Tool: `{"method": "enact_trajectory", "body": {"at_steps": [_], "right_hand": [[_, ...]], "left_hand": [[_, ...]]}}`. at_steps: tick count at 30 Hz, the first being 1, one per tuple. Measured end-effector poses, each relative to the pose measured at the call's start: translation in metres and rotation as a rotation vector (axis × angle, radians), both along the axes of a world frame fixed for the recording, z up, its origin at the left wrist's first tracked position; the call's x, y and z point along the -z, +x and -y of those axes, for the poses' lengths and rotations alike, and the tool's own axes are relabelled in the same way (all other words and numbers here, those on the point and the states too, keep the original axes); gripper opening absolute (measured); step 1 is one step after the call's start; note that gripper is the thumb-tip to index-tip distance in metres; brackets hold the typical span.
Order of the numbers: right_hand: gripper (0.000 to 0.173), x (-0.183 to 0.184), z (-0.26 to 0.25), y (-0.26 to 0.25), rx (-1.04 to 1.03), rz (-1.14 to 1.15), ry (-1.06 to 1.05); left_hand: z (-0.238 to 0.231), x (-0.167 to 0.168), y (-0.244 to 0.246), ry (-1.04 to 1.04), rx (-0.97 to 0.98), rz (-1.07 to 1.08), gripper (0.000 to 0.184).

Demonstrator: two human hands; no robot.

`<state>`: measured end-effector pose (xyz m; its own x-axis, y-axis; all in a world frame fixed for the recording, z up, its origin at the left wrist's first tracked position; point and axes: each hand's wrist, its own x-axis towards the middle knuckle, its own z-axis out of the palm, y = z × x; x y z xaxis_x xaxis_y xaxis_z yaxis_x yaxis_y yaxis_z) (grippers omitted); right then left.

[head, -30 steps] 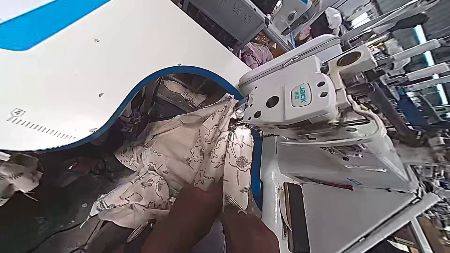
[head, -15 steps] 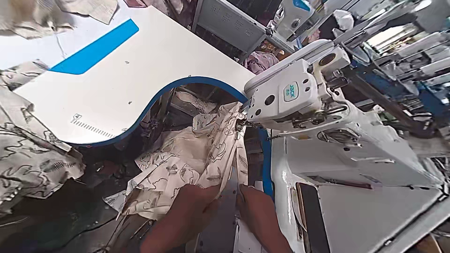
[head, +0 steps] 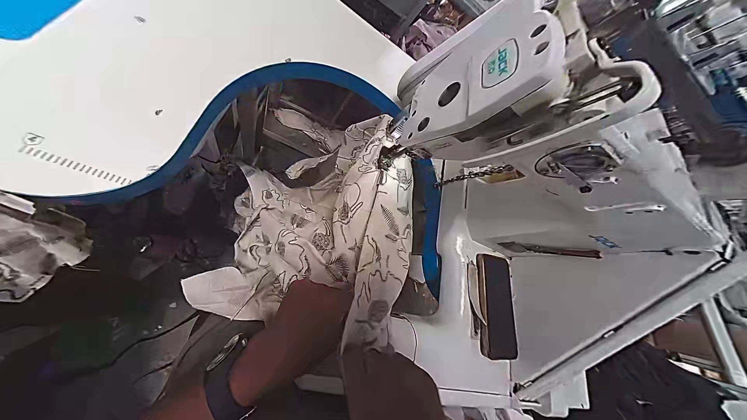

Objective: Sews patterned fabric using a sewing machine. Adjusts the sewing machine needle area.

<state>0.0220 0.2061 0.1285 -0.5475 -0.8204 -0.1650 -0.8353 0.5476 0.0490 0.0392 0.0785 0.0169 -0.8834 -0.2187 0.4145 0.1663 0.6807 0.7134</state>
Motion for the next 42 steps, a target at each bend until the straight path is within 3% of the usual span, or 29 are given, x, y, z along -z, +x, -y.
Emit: {"method": "enact_trajectory", "body": {"at_steps": [2,6,9,14,23,26,29,32,35,38,42], "right_hand": [[0.009,0.009,0.010,-0.009,-0.003,-0.061,0.037],[0.013,0.002,0.023,-0.020,0.068,-0.112,0.042],[0.025,0.005,0.029,-0.022,0.114,-0.119,-0.039],[0.028,0.010,0.034,-0.031,0.167,-0.179,-0.157],[0.027,0.052,0.051,-0.077,0.180,-0.388,-0.442],[0.029,0.061,0.033,-0.071,0.264,-0.346,-0.560],[0.023,0.038,0.018,-0.063,0.309,-0.252,-0.428],[0.019,0.024,0.032,-0.070,0.161,-0.280,-0.259],[0.021,0.032,0.048,-0.086,0.045,-0.338,-0.254],[0.022,0.043,0.055,-0.100,0.010,-0.414,-0.319],[0.026,0.055,0.036,-0.089,0.120,-0.462,-0.447]], "left_hand": [[0.007,0.004,-0.011,0.049,-0.004,-0.015,0.025],[0.013,0.012,-0.037,0.166,-0.029,-0.100,0.028],[0.020,0.003,-0.037,0.096,-0.050,-0.123,0.026],[0.027,0.000,-0.022,0.057,0.027,-0.144,0.022],[0.025,0.018,-0.063,0.448,0.056,-0.164,0.025],[0.028,0.007,-0.061,0.462,0.072,-0.065,0.029],[0.029,0.004,-0.055,0.380,0.074,-0.049,0.031],[0.033,0.007,-0.062,0.422,0.192,-0.051,0.021],[0.047,0.014,-0.077,0.536,0.297,-0.035,0.026],[0.038,0.019,-0.090,0.640,0.140,-0.090,0.024],[0.021,0.008,-0.075,0.505,-0.009,-0.063,0.025]]}}
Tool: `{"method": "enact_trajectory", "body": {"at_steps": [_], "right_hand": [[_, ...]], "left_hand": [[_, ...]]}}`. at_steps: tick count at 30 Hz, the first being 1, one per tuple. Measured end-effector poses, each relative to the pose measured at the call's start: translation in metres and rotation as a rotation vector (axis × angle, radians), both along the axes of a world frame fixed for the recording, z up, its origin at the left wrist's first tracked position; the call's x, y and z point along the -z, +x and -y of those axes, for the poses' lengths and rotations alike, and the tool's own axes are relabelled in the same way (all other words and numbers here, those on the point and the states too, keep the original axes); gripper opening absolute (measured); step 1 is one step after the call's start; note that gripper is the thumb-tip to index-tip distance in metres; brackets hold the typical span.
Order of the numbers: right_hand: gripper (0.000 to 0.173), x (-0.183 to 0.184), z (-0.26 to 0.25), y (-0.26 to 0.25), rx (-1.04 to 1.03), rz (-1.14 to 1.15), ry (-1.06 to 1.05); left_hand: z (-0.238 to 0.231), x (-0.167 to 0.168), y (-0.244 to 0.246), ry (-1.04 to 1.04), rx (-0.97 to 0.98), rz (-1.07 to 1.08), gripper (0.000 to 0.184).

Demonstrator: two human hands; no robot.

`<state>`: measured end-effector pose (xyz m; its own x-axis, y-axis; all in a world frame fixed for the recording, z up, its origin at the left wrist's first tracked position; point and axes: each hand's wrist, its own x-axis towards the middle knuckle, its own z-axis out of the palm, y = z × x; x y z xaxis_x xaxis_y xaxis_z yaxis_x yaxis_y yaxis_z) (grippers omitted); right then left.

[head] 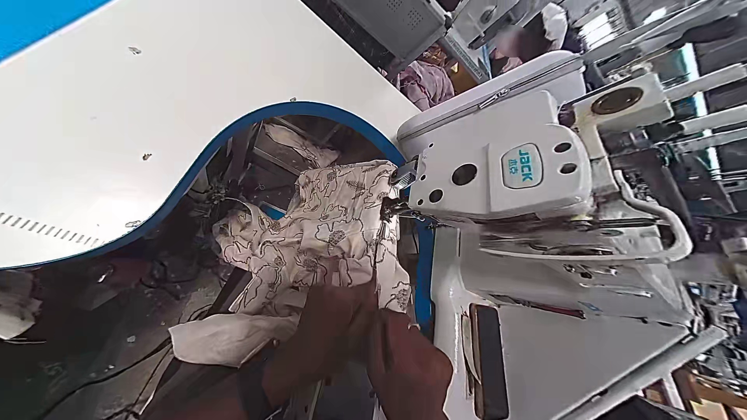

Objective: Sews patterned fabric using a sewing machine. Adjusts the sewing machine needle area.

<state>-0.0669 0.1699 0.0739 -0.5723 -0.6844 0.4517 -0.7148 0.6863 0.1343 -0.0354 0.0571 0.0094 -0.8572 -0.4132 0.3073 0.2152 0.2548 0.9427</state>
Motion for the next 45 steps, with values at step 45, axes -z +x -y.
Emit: {"method": "enact_trajectory", "body": {"at_steps": [45], "right_hand": [[0.016,-0.021,-0.026,0.001,-0.055,0.599,0.088]], "left_hand": [[0.034,-0.025,-0.002,-0.087,0.378,0.299,0.042]]}}
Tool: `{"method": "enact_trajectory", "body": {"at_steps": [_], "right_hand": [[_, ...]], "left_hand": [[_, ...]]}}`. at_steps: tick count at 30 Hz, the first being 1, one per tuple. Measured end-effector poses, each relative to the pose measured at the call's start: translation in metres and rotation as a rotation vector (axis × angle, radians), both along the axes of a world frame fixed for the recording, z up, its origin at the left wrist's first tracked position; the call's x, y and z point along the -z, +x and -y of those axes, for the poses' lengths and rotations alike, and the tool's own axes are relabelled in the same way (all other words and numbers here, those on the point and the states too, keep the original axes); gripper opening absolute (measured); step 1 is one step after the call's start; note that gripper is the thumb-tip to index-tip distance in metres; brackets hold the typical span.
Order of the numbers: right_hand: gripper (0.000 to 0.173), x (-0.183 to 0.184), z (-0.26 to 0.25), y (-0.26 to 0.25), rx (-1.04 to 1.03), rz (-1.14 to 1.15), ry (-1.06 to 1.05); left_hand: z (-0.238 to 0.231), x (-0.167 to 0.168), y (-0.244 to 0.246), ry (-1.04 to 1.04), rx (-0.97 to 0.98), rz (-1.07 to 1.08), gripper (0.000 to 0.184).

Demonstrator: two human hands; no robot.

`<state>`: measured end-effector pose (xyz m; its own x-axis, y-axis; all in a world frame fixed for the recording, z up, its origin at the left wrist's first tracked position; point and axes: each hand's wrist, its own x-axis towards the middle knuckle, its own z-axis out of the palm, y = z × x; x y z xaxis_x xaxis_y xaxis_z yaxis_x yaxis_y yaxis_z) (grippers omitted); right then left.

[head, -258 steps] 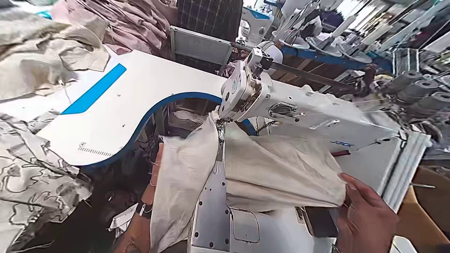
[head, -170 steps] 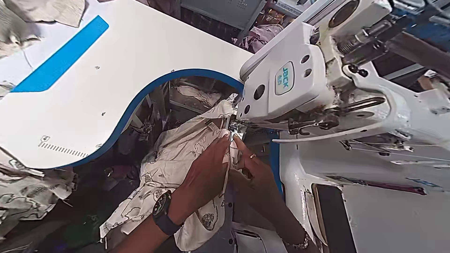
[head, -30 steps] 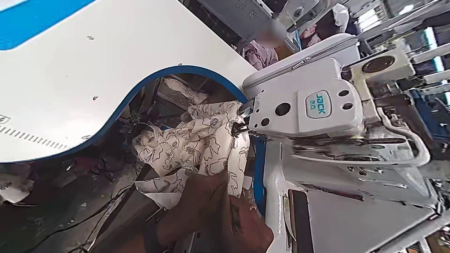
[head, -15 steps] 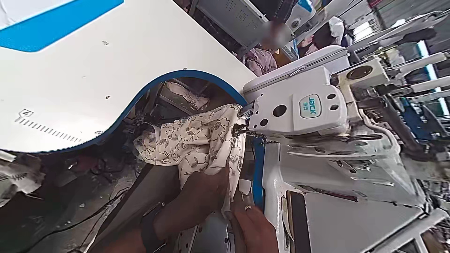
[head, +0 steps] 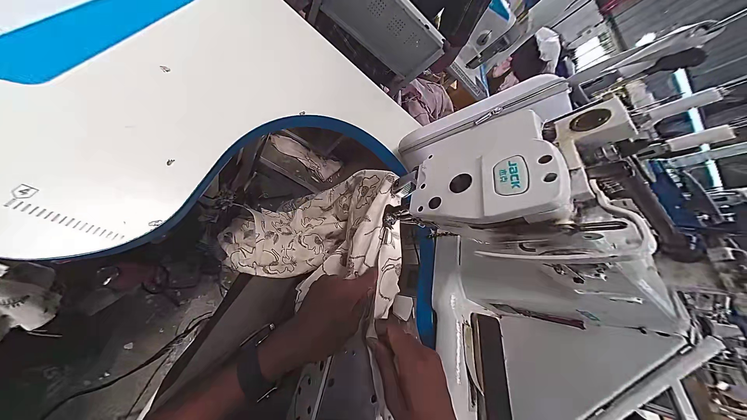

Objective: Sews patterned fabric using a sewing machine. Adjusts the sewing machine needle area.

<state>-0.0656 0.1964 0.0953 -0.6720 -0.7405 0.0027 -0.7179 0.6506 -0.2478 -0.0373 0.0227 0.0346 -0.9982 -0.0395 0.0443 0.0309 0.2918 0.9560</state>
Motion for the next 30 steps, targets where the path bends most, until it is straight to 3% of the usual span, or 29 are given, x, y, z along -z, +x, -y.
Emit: {"method": "enact_trajectory", "body": {"at_steps": [3,7,10,13,19,25,30], "right_hand": [[0.015,-0.010,0.006,0.002,0.137,0.057,0.084],[0.023,-0.002,0.006,-0.005,0.071,-0.021,-0.212],[0.016,0.019,0.008,0.009,0.159,0.022,-0.473],[0.008,0.020,0.006,0.010,0.151,0.030,-0.601],[0.009,0.041,0.017,-0.008,-0.027,-0.456,-0.460],[0.011,0.056,0.020,-0.033,-0.067,-0.499,-0.543],[0.018,0.060,0.031,-0.050,0.000,-0.506,-0.577]], "left_hand": [[0.001,0.003,0.002,0.027,-0.014,0.001,0.043],[-0.009,0.009,0.004,0.023,-0.115,-0.101,0.040],[-0.009,0.008,0.002,0.007,-0.148,-0.106,0.038],[-0.011,0.010,-0.002,0.023,-0.147,-0.128,0.036],[-0.010,0.009,-0.006,0.009,-0.127,-0.172,0.020],[-0.039,0.030,-0.010,-0.071,-0.480,-0.459,0.016],[-0.035,0.029,-0.038,-0.299,-0.573,-0.537,0.016]]}}
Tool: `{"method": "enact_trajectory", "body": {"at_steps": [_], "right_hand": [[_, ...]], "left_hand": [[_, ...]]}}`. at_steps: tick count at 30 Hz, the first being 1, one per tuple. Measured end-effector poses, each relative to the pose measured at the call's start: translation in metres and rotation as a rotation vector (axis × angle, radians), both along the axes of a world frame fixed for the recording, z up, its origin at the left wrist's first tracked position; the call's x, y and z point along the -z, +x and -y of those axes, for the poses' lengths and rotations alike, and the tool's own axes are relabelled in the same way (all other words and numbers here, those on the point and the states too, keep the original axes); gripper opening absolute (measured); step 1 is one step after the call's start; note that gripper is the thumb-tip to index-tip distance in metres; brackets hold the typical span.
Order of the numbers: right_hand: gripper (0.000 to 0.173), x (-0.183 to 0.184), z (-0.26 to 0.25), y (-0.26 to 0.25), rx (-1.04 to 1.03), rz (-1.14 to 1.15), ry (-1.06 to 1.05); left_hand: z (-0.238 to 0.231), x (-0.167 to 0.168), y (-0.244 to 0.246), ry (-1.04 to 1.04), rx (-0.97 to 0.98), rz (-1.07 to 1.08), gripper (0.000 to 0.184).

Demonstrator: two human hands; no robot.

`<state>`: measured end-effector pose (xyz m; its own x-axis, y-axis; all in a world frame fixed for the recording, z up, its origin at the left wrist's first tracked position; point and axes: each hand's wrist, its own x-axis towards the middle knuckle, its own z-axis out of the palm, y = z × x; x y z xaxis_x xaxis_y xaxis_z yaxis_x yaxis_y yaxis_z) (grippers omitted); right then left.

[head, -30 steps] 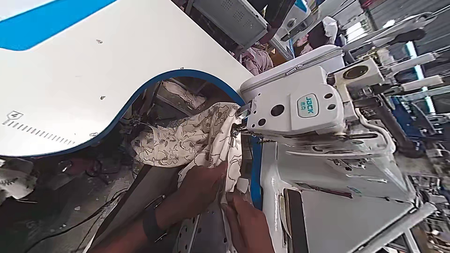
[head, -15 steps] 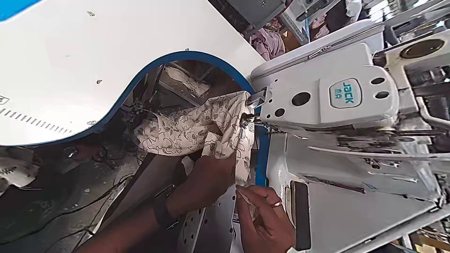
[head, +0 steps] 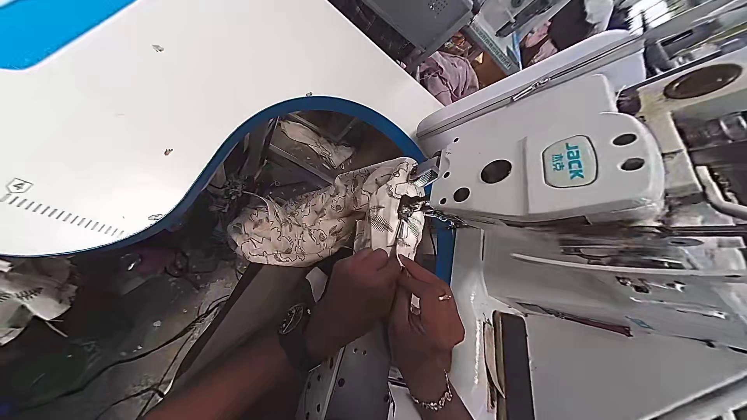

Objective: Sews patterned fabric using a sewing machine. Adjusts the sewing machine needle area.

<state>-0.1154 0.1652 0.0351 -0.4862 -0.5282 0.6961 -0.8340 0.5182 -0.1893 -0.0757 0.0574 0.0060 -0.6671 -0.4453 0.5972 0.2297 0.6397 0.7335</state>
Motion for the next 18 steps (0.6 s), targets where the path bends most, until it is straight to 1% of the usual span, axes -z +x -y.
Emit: {"method": "enact_trajectory", "body": {"at_steps": [4,7,9,10,11,12,13,15,16,17,18], "right_hand": [[0.021,0.003,0.007,-0.006,0.102,0.043,0.029],[0.025,0.006,0.006,-0.004,0.110,0.064,0.064],[0.027,0.006,0.008,-0.002,0.104,0.073,0.077],[0.028,0.005,0.010,-0.001,0.108,0.075,0.091],[0.027,0.005,0.010,0.002,0.117,0.079,0.117],[0.025,0.006,0.010,0.003,0.124,0.076,0.133],[0.023,0.006,0.012,0.004,0.130,0.070,0.139],[0.023,0.005,0.015,0.004,0.131,0.050,0.127],[0.023,0.005,0.017,0.003,0.138,0.034,0.120],[0.024,0.006,0.019,0.002,0.143,0.026,0.115],[0.023,0.006,0.019,0.001,0.150,0.025,0.119]], "left_hand": [[0.004,-0.003,-0.016,-0.061,-0.041,0.077,0.015],[0.005,-0.006,-0.008,-0.030,-0.004,0.060,0.018],[0.024,-0.035,0.012,0.063,0.056,0.016,0.024],[0.040,-0.055,0.020,0.135,0.092,0.021,0.031],[0.057,-0.068,0.023,0.224,0.143,0.071,0.039],[0.073,-0.069,0.013,0.343,0.225,0.157,0.046],[0.083,-0.056,-0.007,0.498,0.319,0.242,0.049],[0.078,-0.008,-0.070,0.883,0.451,0.339,0.047],[0.076,0.008,-0.102,0.984,0.500,0.377,0.049],[0.083,0.011,-0.128,1.061,0.583,0.381,0.051],[0.089,0.006,-0.155,1.054,0.569,0.364,0.042]]}}
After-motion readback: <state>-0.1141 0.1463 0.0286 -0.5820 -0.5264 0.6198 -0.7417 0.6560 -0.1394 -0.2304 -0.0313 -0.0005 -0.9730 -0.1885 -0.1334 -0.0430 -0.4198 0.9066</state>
